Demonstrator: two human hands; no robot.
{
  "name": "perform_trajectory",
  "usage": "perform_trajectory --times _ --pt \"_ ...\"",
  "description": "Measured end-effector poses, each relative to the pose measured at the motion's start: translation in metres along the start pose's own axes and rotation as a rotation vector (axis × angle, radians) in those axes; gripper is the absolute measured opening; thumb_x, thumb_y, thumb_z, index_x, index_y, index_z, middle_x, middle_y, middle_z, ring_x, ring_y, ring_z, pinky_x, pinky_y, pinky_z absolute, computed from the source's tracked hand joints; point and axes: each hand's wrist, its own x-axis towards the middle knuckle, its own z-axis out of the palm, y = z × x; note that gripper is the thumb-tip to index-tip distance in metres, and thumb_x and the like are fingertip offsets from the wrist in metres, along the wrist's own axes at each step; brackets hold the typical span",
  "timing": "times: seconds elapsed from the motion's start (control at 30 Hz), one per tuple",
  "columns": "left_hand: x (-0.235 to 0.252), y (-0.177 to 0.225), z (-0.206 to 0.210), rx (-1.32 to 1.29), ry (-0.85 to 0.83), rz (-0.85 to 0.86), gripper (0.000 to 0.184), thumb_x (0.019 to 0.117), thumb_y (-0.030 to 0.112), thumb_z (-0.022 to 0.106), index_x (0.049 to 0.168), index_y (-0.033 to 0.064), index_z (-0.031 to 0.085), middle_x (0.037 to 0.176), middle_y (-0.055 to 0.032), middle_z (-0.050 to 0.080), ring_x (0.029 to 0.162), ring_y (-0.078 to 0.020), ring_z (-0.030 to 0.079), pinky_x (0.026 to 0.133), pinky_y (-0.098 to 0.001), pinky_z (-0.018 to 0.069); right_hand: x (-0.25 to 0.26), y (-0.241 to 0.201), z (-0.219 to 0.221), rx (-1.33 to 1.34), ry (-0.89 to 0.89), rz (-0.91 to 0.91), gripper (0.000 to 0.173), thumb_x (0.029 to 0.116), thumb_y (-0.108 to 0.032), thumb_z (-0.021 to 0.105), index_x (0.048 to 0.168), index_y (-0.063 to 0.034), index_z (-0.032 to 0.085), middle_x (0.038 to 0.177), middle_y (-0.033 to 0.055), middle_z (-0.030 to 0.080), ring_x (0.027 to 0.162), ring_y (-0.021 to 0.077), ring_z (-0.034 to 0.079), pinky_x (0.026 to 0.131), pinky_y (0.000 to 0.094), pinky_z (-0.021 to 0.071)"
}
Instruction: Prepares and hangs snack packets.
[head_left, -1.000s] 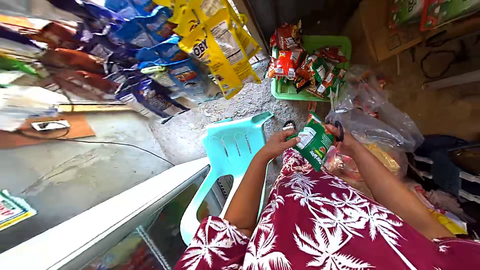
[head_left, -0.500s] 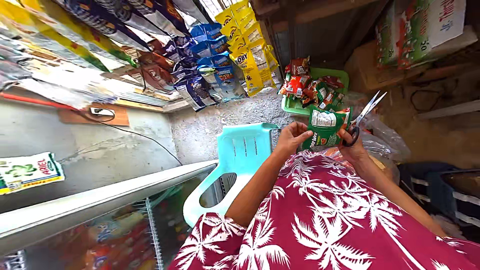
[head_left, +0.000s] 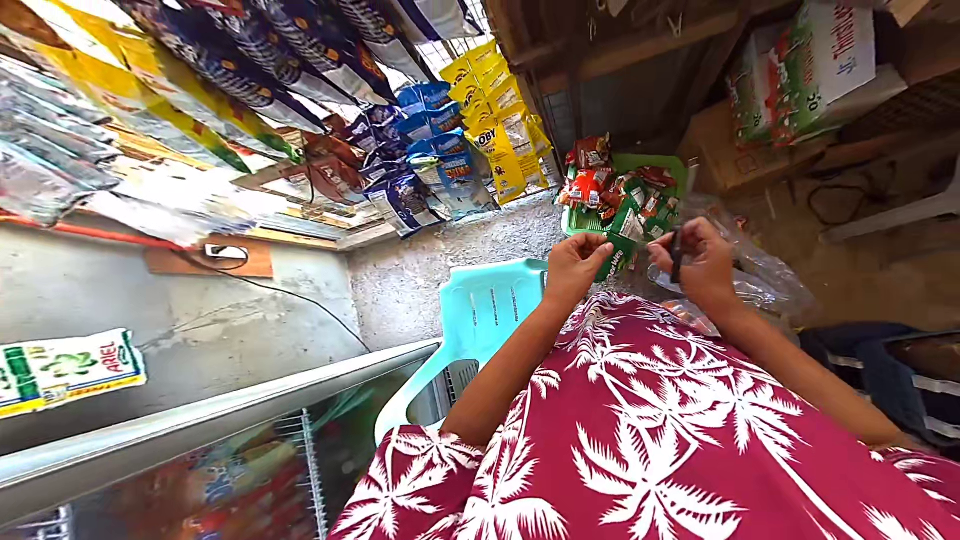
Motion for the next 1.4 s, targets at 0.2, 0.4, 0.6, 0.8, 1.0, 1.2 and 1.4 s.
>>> perform_trajectory --times 0.2,0.4,0.6,0.8,1.0,1.2,1.4 --pt "0.014 0.002 -0.016 -0.108 -0.010 0.033 0.015 0.0952 0.003 0.068 0.107 -0.0062 0.068 0.092 -0.0084 0.072 0.078 -0.0066 0.068 0.078 -0.0260 0.0584 0.027 -0.010 0.052 -0.141 -0.015 -0.078 0.021 0.0913 -0.009 0.075 0.104 0.0000 0.061 0.092 0.0098 0.073 0.073 0.0118 0.069 0.062 0.0277 0.0569" --pt "0.038 0.010 -0.045 -0.099 -0.041 0.156 0.019 0.0964 0.002 0.064 0.113 -0.0074 0.068 0.103 -0.0132 0.068 0.089 -0.0106 0.067 0.084 -0.0266 0.0569 0.053 -0.015 0.078 -0.289 0.111 -0.188 0.026 0.0875 -0.007 0.079 0.105 0.0000 0.061 0.099 0.0138 0.075 0.075 0.0163 0.071 0.061 0.0288 0.0562" --pt "0.064 0.013 -0.073 0.050 -0.057 0.332 0.014 0.0953 0.000 0.064 0.104 -0.0057 0.073 0.099 -0.0151 0.068 0.086 -0.0126 0.067 0.081 -0.0253 0.0572 0.081 -0.020 0.091 -0.378 0.060 -0.268 0.022 0.0831 -0.005 0.080 0.097 0.0020 0.065 0.084 0.0119 0.071 0.066 0.0130 0.065 0.060 0.0270 0.0535" --pt "0.088 0.025 -0.086 0.138 -0.045 0.477 0.023 0.0928 -0.001 0.067 0.115 -0.0084 0.064 0.090 -0.0156 0.070 0.077 -0.0170 0.069 0.075 -0.0309 0.0581 0.102 -0.028 0.100 -0.322 0.093 -0.218 0.020 0.0841 -0.006 0.078 0.094 0.0022 0.064 0.082 0.0094 0.072 0.068 0.0073 0.066 0.063 0.0223 0.0535" --pt "0.114 0.030 -0.083 0.353 -0.052 0.717 0.016 0.0945 0.001 0.067 0.107 -0.0033 0.075 0.096 -0.0198 0.068 0.080 -0.0238 0.067 0.075 -0.0325 0.0577 0.119 -0.020 0.088 -0.238 0.103 -0.230 0.018 0.0849 -0.007 0.077 0.092 0.0019 0.063 0.082 0.0072 0.072 0.068 0.0023 0.064 0.063 0.0174 0.0516" --pt "0.132 0.048 -0.073 0.485 -0.038 0.720 0.018 0.0962 0.004 0.066 0.111 -0.0014 0.075 0.103 -0.0218 0.067 0.081 -0.0267 0.068 0.075 -0.0359 0.0585 0.147 -0.017 0.071 -0.205 0.057 -0.270 0.017 0.0835 -0.004 0.076 0.092 0.0039 0.064 0.080 0.0079 0.069 0.066 0.0025 0.060 0.062 0.0167 0.0496" --pt "0.148 0.049 -0.059 0.427 0.033 0.791 0.013 0.0967 0.003 0.065 0.101 -0.0017 0.076 0.102 -0.0193 0.068 0.091 -0.0236 0.067 0.084 -0.0306 0.0565 0.166 -0.006 0.053 -0.153 0.004 -0.278 0.021 0.0813 -0.002 0.077 0.096 -0.0009 0.062 0.085 0.0063 0.069 0.067 0.0041 0.062 0.061 0.0183 0.0517"
